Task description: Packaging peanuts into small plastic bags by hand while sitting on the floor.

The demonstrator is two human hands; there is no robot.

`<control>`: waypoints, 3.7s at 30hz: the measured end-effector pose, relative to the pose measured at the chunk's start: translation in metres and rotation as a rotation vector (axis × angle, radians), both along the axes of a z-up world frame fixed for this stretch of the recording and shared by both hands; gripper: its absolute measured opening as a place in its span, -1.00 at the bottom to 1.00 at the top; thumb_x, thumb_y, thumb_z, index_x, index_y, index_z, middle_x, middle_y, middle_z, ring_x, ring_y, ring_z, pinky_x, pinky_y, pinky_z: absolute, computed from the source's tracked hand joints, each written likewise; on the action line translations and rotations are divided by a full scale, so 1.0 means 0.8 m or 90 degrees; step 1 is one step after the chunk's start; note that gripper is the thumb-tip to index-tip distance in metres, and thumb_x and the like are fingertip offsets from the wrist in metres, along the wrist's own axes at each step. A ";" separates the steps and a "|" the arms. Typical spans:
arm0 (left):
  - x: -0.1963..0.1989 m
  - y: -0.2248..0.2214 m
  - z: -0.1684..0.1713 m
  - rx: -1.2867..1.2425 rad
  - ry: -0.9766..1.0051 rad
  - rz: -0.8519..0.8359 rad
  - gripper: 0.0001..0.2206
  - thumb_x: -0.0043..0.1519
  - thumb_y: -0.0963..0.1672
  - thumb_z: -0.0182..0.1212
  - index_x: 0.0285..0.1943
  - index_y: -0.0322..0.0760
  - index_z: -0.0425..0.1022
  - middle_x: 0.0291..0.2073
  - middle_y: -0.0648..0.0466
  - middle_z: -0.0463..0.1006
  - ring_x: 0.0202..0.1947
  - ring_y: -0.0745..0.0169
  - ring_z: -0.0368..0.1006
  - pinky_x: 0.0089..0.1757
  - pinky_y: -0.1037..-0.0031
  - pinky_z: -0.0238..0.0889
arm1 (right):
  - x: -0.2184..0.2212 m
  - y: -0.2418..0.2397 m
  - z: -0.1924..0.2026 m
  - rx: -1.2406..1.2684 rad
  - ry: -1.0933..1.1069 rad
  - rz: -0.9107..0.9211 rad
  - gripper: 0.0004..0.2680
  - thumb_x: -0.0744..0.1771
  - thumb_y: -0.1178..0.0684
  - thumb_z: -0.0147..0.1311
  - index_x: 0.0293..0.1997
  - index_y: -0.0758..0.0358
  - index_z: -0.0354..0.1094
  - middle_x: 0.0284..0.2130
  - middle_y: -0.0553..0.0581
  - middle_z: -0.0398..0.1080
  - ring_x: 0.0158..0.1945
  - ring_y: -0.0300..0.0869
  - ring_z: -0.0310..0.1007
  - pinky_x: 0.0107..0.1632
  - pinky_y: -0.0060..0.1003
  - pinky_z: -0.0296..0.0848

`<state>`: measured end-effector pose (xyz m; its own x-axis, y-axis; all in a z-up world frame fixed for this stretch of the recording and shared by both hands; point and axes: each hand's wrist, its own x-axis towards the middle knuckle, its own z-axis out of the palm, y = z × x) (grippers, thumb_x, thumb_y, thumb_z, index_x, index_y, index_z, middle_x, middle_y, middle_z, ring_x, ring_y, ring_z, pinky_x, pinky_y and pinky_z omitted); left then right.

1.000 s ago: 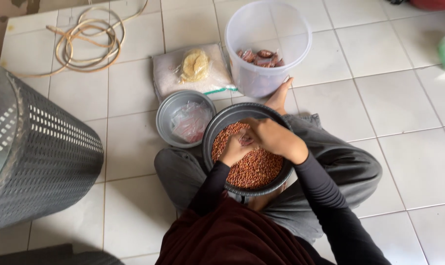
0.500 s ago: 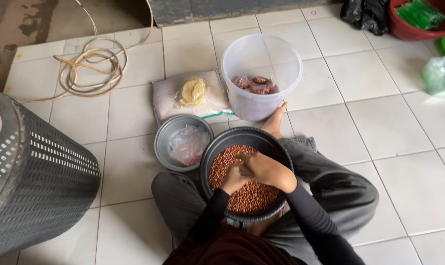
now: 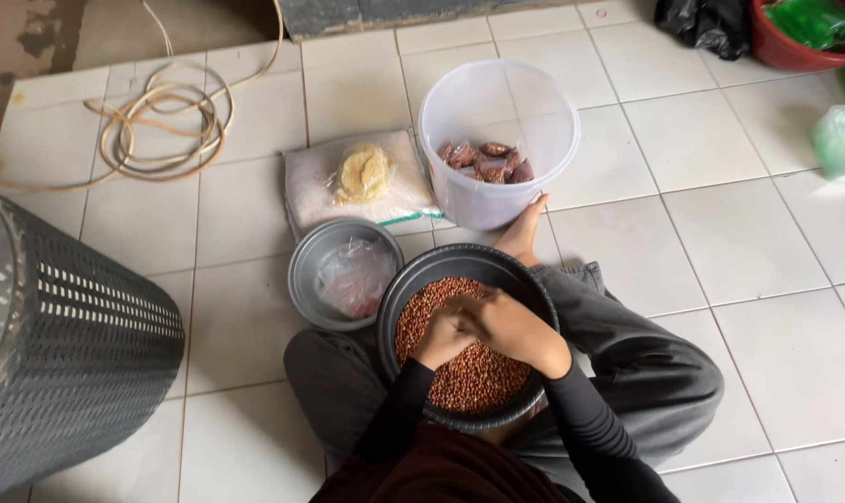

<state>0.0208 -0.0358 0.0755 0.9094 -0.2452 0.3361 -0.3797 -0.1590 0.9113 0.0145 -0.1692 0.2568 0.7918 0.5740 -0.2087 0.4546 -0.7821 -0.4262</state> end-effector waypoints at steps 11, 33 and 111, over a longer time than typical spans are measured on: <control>0.009 0.020 0.149 -0.201 0.114 -0.121 -0.41 0.36 -0.06 0.23 0.56 -0.22 0.12 0.01 -0.20 0.61 0.06 -0.08 0.53 0.28 -0.02 0.06 | -0.033 -0.008 -0.069 0.675 0.026 -0.234 -0.72 0.33 0.15 0.19 0.14 0.39 0.34 -0.03 0.39 0.46 0.07 0.15 0.46 0.14 0.11 0.38; -0.049 0.048 0.020 -0.153 0.291 0.050 -0.73 0.30 -0.11 0.34 0.03 -0.46 0.54 -0.05 -0.20 0.53 0.02 -0.19 0.53 -0.07 0.20 0.54 | -0.058 0.015 -0.176 0.707 0.185 -0.447 -0.88 0.42 0.06 0.06 -0.16 0.30 0.38 -0.32 0.18 0.37 -0.06 -0.09 0.38 0.10 0.04 0.41; -0.084 0.038 -0.026 -0.310 0.579 0.138 -0.78 0.28 -0.10 0.39 -0.03 -0.35 0.64 -0.05 0.01 0.57 -0.01 0.29 0.42 0.00 0.27 0.39 | -0.054 -0.007 -0.241 0.663 0.414 -0.463 -0.84 0.32 0.12 0.21 -0.08 0.35 0.42 -0.29 0.13 0.38 -0.16 -0.17 0.33 -0.10 -0.29 0.38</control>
